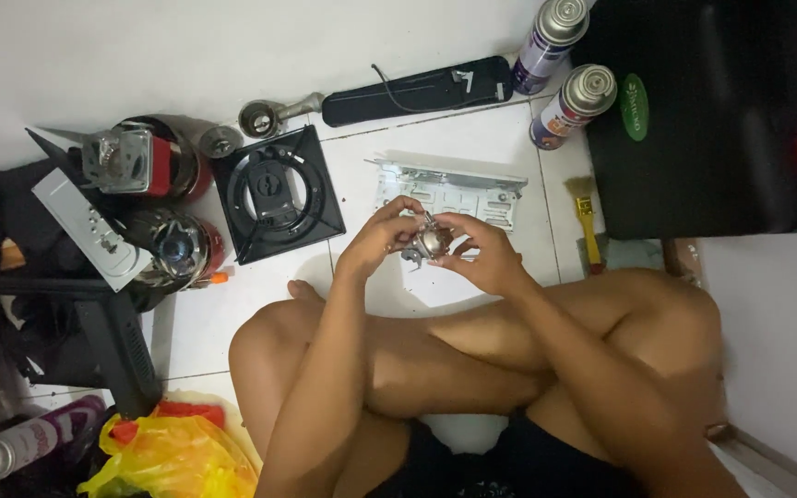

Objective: Installing a gas stove control knob assembly by fastening the valve and fitting it into the bracket.

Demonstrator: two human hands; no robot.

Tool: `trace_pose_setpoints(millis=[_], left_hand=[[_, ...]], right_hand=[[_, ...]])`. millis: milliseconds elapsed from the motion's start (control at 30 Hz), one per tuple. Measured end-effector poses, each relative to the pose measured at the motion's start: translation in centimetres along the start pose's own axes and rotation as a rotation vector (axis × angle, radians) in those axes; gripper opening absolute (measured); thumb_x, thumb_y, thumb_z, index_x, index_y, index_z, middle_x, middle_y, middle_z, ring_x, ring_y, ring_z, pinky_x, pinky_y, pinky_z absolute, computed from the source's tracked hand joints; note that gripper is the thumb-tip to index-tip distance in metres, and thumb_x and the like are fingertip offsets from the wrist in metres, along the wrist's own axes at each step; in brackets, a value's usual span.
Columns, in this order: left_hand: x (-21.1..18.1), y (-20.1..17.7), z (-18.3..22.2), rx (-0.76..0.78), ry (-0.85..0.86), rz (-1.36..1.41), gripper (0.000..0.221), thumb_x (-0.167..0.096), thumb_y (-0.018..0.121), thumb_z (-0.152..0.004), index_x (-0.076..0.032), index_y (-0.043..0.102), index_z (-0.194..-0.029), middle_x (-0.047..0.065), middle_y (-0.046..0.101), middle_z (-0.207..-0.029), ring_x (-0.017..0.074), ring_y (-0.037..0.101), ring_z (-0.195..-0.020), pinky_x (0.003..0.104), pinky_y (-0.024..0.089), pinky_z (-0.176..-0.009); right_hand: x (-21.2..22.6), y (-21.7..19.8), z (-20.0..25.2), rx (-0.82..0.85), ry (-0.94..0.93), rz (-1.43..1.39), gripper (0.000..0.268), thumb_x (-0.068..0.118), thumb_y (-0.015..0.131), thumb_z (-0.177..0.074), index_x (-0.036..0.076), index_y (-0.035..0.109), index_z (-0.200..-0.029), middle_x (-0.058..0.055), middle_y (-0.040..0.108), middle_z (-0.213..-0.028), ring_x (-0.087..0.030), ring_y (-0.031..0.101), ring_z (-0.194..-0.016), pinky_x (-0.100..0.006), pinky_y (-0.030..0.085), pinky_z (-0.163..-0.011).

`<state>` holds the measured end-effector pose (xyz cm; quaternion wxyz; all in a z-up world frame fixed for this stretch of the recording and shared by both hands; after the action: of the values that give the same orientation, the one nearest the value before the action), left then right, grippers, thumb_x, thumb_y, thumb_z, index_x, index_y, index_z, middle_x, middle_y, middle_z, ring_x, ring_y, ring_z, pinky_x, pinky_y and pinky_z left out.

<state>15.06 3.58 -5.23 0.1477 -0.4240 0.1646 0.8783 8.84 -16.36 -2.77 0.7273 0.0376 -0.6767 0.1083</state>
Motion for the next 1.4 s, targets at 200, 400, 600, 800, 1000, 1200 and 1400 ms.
trace_pose_setpoints(millis=[200,400,600,800,1000,1200,1400], left_hand=[[-2.9,1.1,1.6,-0.065,0.003,0.216,0.064,-0.067,0.043,-0.099,-0.007,0.056,-0.118,0.023,0.058,-0.119,0.0345,0.062,-0.104,0.048,0.056,-0.098],[-3.6,1.6,2.1,-0.09,0.081,0.128,0.056,-0.047,0.047,-0.106,0.003,0.059,-0.128,0.014,0.048,-0.106,0.0286,0.064,-0.092,0.047,0.063,-0.088],[-2.6,0.7,1.4,-0.165,0.059,-0.108,0.041,-0.041,0.048,-0.108,-0.01,0.069,-0.124,0.02,0.065,-0.119,0.0312,0.063,-0.114,0.048,0.052,-0.103],[-0.7,0.6,0.6,-0.143,-0.155,-0.098,0.046,-0.04,0.054,-0.103,-0.006,0.068,-0.129,0.021,0.069,-0.116,0.0301,0.067,-0.106,0.044,0.058,-0.09],[0.5,0.9,0.0,-0.105,-0.216,-0.026,0.05,-0.043,0.055,-0.102,0.002,0.068,-0.121,0.023,0.069,-0.101,0.0347,0.072,-0.089,0.047,0.065,-0.075],[0.0,1.4,0.0,-0.119,-0.222,0.019,0.066,-0.049,0.047,-0.106,0.011,0.059,-0.13,0.031,0.061,-0.123,0.0435,0.071,-0.098,0.049,0.067,-0.072],[-2.0,2.3,1.1,-0.117,-0.235,0.011,0.078,-0.056,0.039,-0.106,0.014,0.054,-0.135,0.035,0.052,-0.135,0.0505,0.065,-0.113,0.051,0.066,-0.077]], right_hand=[[-0.2,-0.8,-0.4,-0.118,0.058,-0.088,0.08,0.003,0.094,-0.073,0.006,0.054,-0.142,-0.016,0.07,-0.101,-0.018,0.062,-0.069,-0.028,0.057,-0.055],[-0.2,-0.3,0.0,-0.031,0.083,-0.186,0.067,-0.003,0.083,-0.082,-0.001,0.054,-0.142,-0.019,0.07,-0.094,-0.021,0.072,-0.066,-0.029,0.064,-0.052],[1.0,-0.3,0.2,0.098,-0.106,-0.04,0.058,0.009,0.082,-0.085,0.0,0.061,-0.138,-0.015,0.08,-0.094,-0.019,0.076,-0.079,-0.031,0.061,-0.073],[1.5,0.7,-0.2,0.173,-0.092,0.085,0.076,0.011,0.091,-0.077,0.003,0.057,-0.144,-0.019,0.063,-0.106,-0.028,0.066,-0.082,-0.037,0.062,-0.06],[0.7,0.5,-0.3,0.241,-0.042,0.09,0.076,0.009,0.088,-0.081,0.003,0.053,-0.148,-0.021,0.061,-0.115,-0.034,0.067,-0.094,-0.043,0.065,-0.067],[-0.8,0.4,-0.4,0.189,0.12,-0.179,0.061,-0.001,0.08,-0.086,-0.002,0.055,-0.142,-0.018,0.068,-0.108,-0.024,0.069,-0.085,-0.035,0.067,-0.06],[-0.5,0.4,-0.5,0.129,0.127,-0.19,0.054,-0.005,0.076,-0.087,-0.003,0.058,-0.138,-0.02,0.071,-0.102,-0.022,0.071,-0.072,-0.031,0.065,-0.055]])
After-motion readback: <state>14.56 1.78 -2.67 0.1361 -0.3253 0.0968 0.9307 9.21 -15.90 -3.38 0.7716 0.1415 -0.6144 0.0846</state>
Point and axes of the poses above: each hand's wrist, its own z-axis away from the middle knuckle, its own y-axis out of the palm, x = y × z, the point moved 3 cm from there along -z, towards the middle knuckle
